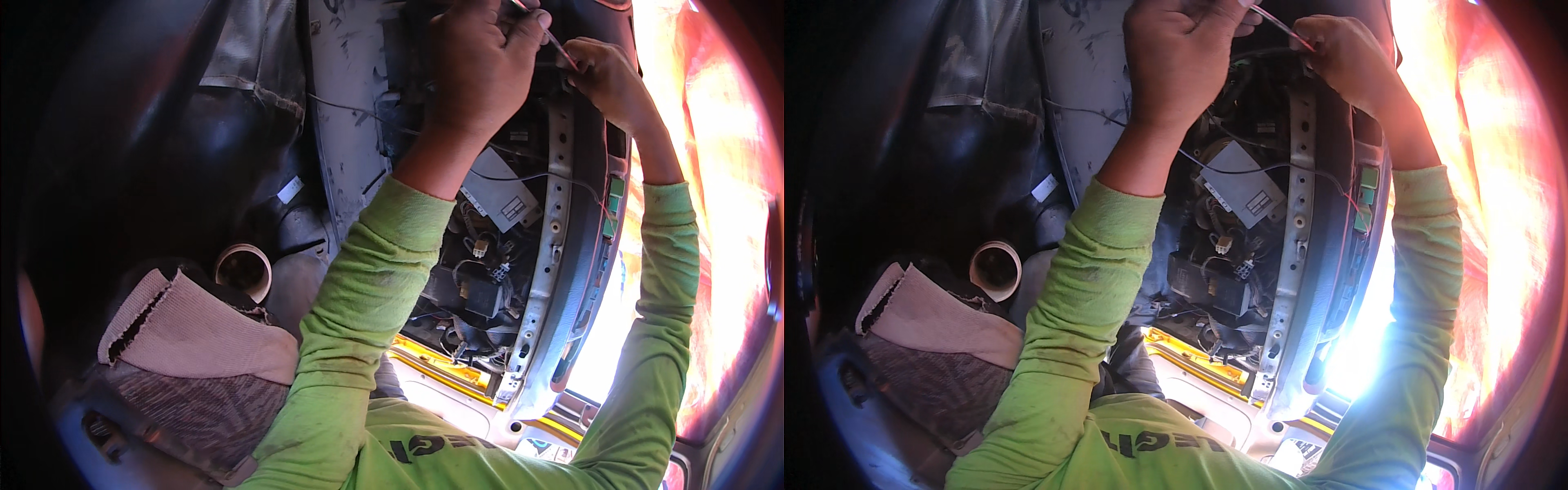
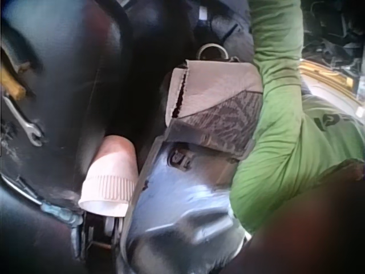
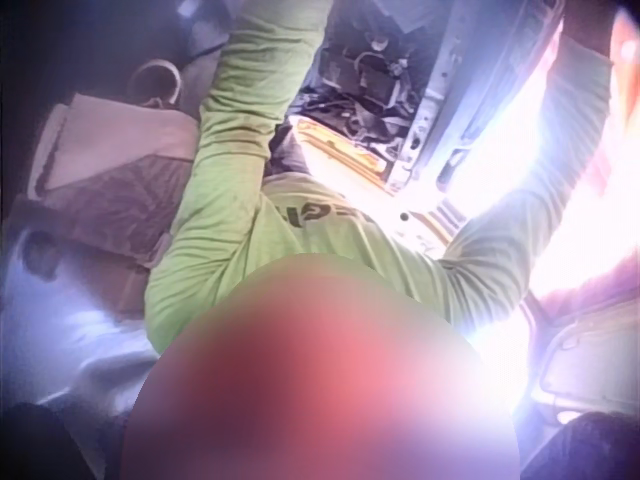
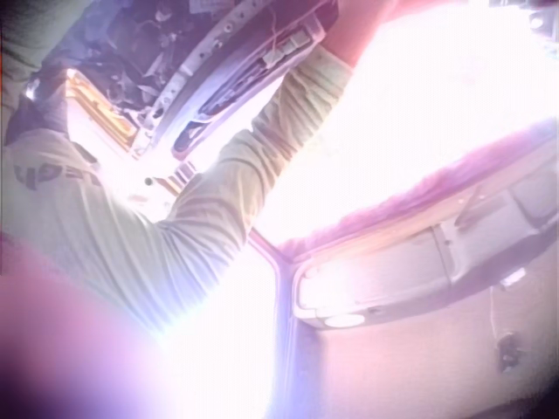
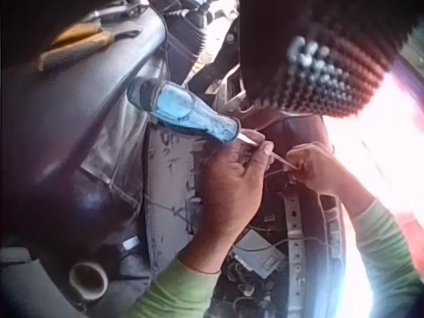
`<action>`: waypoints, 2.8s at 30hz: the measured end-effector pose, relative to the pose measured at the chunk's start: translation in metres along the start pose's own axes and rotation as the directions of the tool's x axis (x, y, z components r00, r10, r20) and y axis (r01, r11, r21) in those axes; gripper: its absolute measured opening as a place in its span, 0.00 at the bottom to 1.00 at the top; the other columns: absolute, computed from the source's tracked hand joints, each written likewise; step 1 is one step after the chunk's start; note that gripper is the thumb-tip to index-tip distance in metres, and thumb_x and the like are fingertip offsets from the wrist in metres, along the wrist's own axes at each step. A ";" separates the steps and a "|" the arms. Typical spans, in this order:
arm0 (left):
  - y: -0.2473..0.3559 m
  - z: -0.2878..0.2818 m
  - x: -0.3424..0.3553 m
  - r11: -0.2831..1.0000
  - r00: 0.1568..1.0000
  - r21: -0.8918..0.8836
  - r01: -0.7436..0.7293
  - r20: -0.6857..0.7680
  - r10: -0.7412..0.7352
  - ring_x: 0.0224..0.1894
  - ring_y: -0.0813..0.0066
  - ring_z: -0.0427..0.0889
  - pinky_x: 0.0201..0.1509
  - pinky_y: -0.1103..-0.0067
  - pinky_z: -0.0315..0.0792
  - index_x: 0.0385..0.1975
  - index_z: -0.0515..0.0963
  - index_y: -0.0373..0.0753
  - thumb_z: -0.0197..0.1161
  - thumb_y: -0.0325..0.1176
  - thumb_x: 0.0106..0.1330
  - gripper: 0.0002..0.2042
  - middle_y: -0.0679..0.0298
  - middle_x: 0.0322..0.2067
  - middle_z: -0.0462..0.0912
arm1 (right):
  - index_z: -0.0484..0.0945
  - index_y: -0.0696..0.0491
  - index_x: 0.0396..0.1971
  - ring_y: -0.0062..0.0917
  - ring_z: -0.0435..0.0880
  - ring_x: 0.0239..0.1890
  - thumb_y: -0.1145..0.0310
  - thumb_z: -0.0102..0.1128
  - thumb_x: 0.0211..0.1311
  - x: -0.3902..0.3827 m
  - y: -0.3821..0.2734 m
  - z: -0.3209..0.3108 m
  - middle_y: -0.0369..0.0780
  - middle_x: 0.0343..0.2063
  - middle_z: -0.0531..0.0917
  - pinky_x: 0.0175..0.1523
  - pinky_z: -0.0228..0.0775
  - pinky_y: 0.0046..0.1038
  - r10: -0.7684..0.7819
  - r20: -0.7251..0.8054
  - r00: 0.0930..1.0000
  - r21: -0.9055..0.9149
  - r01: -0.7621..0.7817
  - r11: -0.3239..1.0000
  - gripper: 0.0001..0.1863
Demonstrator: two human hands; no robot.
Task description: The person works inside a vehicle, using a screwdriver to remove screws from the dashboard area. They manipulate wires and plastic trim pieces, then reposition and secure a dashboard panel with screws.
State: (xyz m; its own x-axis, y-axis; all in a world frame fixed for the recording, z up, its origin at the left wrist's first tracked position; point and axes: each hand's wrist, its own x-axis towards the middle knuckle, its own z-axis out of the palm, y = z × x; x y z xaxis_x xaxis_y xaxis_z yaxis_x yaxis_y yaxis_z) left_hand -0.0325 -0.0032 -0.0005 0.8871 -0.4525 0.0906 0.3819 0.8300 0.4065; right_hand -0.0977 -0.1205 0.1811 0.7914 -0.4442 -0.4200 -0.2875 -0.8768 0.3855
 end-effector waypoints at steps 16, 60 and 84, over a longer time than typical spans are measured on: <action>-0.009 -0.016 0.009 0.994 0.995 0.088 -0.062 -0.074 0.068 0.32 0.76 0.85 0.38 0.77 0.78 0.40 0.78 0.32 0.64 0.24 0.71 0.04 0.61 0.29 0.84 | 0.82 0.62 0.38 0.37 0.84 0.41 0.84 0.65 0.58 -0.008 -0.002 0.004 0.42 0.37 0.80 0.47 0.75 0.32 -0.079 -0.033 0.996 -0.101 0.075 0.992 0.08; -0.006 -0.022 0.008 0.993 0.999 0.111 -0.030 -0.042 0.035 0.31 0.69 0.89 0.36 0.75 0.79 0.41 0.78 0.33 0.65 0.26 0.71 0.05 0.58 0.28 0.86 | 0.83 0.50 0.27 0.30 0.83 0.47 0.69 0.68 0.53 -0.021 -0.018 0.037 0.34 0.40 0.81 0.45 0.63 0.38 -0.077 -0.322 0.944 -0.494 -0.098 0.864 0.03; -0.009 -0.023 0.010 0.997 0.999 0.071 0.025 -0.028 -0.023 0.30 0.74 0.86 0.36 0.77 0.79 0.41 0.77 0.32 0.65 0.25 0.71 0.05 0.61 0.28 0.84 | 0.84 0.53 0.30 0.31 0.83 0.53 0.75 0.62 0.55 -0.011 -0.025 0.030 0.36 0.49 0.83 0.51 0.77 0.32 -0.160 -0.124 0.979 -0.705 0.026 0.709 0.04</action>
State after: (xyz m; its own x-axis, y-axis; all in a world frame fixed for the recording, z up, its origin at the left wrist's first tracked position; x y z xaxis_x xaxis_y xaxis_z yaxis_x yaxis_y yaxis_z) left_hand -0.0212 -0.0082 -0.0242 0.8849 -0.4625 0.0555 0.3848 0.7929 0.4726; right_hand -0.1157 -0.0992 0.1511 0.8880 -0.2719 -0.3707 0.1974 -0.5029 0.8415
